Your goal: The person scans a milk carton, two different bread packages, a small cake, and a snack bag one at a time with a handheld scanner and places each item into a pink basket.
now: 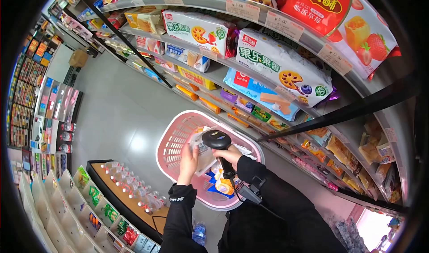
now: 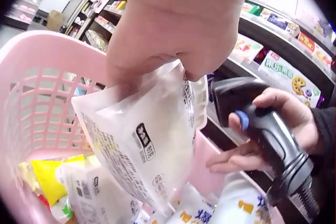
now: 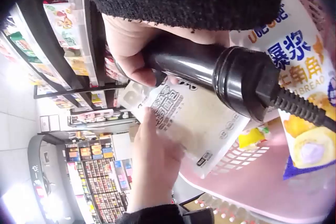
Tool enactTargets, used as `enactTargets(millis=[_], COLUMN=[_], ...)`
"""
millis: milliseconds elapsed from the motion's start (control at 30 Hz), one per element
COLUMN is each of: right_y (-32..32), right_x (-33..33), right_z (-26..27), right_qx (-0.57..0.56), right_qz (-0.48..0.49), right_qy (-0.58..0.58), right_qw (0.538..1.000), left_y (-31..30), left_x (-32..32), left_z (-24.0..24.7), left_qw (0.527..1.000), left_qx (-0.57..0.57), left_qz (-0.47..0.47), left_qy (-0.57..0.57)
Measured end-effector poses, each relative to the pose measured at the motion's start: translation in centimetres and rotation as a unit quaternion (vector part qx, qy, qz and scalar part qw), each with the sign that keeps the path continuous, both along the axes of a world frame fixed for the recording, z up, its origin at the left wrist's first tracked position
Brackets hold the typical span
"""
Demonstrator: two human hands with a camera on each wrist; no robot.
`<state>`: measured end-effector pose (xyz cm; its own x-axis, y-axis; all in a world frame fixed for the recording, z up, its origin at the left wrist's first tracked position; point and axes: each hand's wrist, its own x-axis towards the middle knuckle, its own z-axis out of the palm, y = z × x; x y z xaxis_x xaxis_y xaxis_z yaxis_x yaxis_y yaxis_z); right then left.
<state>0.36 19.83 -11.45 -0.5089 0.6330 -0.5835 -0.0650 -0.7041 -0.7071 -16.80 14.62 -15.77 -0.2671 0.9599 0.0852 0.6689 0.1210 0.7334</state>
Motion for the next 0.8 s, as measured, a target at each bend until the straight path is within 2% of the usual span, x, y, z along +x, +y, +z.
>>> enactTargets(millis=[33, 67, 133, 200, 267, 333, 400, 433, 467, 533, 600, 667, 733, 767, 800], right_y=[0.1, 0.1, 0.1, -0.1, -0.1, 0.1, -0.8, -1.1, -1.7, -2.4, -3.6, -5.1, -6.0, -6.5, -7.1], right_x=[0.5, 1.0, 2.4, 3.8, 5.2, 7.5, 9.3, 10.5, 11.5, 13.9, 16.4, 19.0, 21.3, 22.5, 23.7], right_z=[-0.1, 0.1, 1.4, 2.9, 4.7, 7.4, 8.1, 9.6, 9.8, 12.5, 12.9, 13.3, 14.4, 15.1, 15.8], right_qx=[-0.001, -0.002, 0.032, 0.064, 0.174, 0.176, 0.213, 0.239, 0.277, 0.336, 0.382, 0.394, 0.412, 0.395, 0.377], right_qz=[0.005, 0.001, 0.019, 0.017, 0.011, 0.100, 0.059, 0.059, 0.039, 0.075, 0.051, 0.040, 0.048, 0.054, 0.061], right_qy=[0.008, 0.004, 0.016, 0.032, 0.046, -0.014, 0.021, 0.002, 0.004, -0.037, -0.053, -0.081, -0.076, -0.065, -0.052], right_qw=[1.000, 1.000, 0.999, 0.997, 0.984, 0.979, 0.975, 0.969, 0.960, 0.938, 0.921, 0.915, 0.907, 0.915, 0.923], left_y=[-0.2, 0.0, 0.6, 0.9, 1.4, 1.8, 2.3, 2.5, 2.7, 2.6, 2.3, 2.3, 1.8, 1.6, 1.5], left_x=[0.5, 0.6, 1.0, 1.6, 1.7, 1.6, 1.8, 1.9, 1.8, 1.9, 1.8, 2.1, 2.9, 1.9, 2.9], left_z=[-0.5, -1.2, -2.5, -2.8, -3.3, -4.3, -4.3, -3.4, -3.1, -2.4, -2.0, -1.7, -0.7, -3.6, -1.9], left_qw=[0.993, 0.993, 0.994, 0.997, 0.996, 0.993, 0.997, 0.991, 0.992, 0.992, 0.991, 0.993, 0.987, 0.989, 0.989], left_qx=[-0.112, -0.113, -0.083, -0.065, -0.071, -0.104, -0.070, -0.126, -0.121, -0.118, -0.128, -0.076, -0.140, -0.146, -0.140], left_qz=[0.031, 0.027, -0.009, -0.021, -0.033, -0.034, -0.026, -0.025, -0.033, -0.030, -0.035, -0.075, -0.052, -0.030, -0.035], left_qy=[-0.016, -0.018, 0.066, 0.039, 0.046, 0.041, 0.013, -0.026, -0.025, -0.026, -0.015, -0.057, -0.052, -0.022, -0.042])
